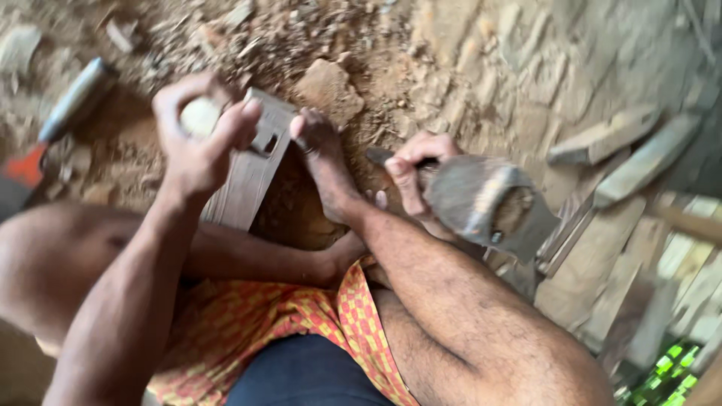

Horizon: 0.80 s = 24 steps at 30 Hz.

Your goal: The person sits on the floor and uses a chisel and mallet to carve a rectangular piece of wood. They repeatedly strike the chisel to remove wood shavings and shape the piece.

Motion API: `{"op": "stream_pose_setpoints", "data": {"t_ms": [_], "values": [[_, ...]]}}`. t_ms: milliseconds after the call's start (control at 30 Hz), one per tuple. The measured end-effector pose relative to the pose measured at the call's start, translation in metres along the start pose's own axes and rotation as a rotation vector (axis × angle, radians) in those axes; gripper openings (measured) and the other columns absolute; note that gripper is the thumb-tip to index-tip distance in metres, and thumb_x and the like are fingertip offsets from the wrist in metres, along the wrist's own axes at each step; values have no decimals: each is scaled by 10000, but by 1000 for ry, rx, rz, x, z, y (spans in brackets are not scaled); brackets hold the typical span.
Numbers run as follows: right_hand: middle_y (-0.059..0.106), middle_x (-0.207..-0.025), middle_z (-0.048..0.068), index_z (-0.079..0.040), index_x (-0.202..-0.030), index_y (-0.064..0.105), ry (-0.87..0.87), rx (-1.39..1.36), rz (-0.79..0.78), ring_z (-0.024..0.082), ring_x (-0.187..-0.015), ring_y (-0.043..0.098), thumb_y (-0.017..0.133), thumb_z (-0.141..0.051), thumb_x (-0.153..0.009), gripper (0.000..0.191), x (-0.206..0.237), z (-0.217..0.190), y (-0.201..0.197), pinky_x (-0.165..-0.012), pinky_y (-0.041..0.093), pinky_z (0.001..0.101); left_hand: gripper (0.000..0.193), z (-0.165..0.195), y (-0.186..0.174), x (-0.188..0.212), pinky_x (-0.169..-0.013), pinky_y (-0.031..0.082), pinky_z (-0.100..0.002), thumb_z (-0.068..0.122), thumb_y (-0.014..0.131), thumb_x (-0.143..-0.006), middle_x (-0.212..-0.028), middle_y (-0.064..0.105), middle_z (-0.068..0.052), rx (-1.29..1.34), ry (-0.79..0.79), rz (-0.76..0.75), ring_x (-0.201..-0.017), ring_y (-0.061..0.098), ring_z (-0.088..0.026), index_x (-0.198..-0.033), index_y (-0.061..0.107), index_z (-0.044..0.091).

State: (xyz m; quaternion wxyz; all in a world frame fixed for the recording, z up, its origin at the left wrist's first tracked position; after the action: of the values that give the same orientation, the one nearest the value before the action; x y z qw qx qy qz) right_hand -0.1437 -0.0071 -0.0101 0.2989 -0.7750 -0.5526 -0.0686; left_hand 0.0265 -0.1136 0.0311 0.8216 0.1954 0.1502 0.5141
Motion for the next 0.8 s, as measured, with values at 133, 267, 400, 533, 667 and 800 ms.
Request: {"op": "stream_pose_setpoints", "data": {"t_ms": [133,267,400,533,667,800], "values": [[321,-1617,170,-11,-1533,369,56,70,-28,268,-1535,239,327,-851,-906,1050,2,-10,9,-1253,194,403,276,-17,-5,-5,-437,432,-215,98,738,-1038,-700,577,0,88,-2,-35,-509,552,-62,-829,561,58],[168,-1708,131,-56,-1617,242,89,79,-37,250,-1602,96,304,-885,-874,1115,3,-6,13,-1278,102,390,279,-20,-1,-10,-465,447,-221,115,725,-1061,-690,579,7,-2,62,-65,-549,559,-60,-845,555,67],[134,-1699,122,-83,-1630,205,164,15,-20,267,-1581,90,340,-945,-762,1231,7,-11,14,-1240,123,448,270,-33,-3,-11,-466,452,-214,119,722,-1068,-699,582,5,5,51,-79,-558,561,-50,-862,555,69],[124,-1689,133,-93,-1644,148,185,-42,-52,280,-1571,89,386,-981,-693,1322,11,-23,15,-1222,152,482,265,-38,-6,-12,-456,469,-202,126,727,-1072,-757,596,-3,-23,101,-92,-557,577,-44,-869,568,68],[178,-1660,119,-84,-1623,186,173,-94,-28,257,-1549,159,445,-981,-712,1304,11,-27,17,-1228,211,464,284,-34,-5,-14,-555,467,-224,147,737,-1053,-744,603,4,-123,117,-85,-641,576,-53,-836,579,55],[378,-1449,152,-38,-1498,406,134,-191,-42,277,-1376,368,513,-932,-750,1170,12,-28,21,-1140,343,477,291,-31,-2,-13,-626,463,-229,158,747,-1050,-767,600,11,-171,111,-75,-700,562,-52,-839,581,47]]}}
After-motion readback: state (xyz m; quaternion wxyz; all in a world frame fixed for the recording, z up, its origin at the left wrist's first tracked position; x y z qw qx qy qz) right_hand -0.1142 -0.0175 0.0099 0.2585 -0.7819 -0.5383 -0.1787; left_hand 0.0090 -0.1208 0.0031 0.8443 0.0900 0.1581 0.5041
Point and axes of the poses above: each hand's wrist, its own x-axis away from the middle knuckle, its own y-axis out of the palm, z = x × y, the point moved 3 cm from there along -x, towards the middle knuckle
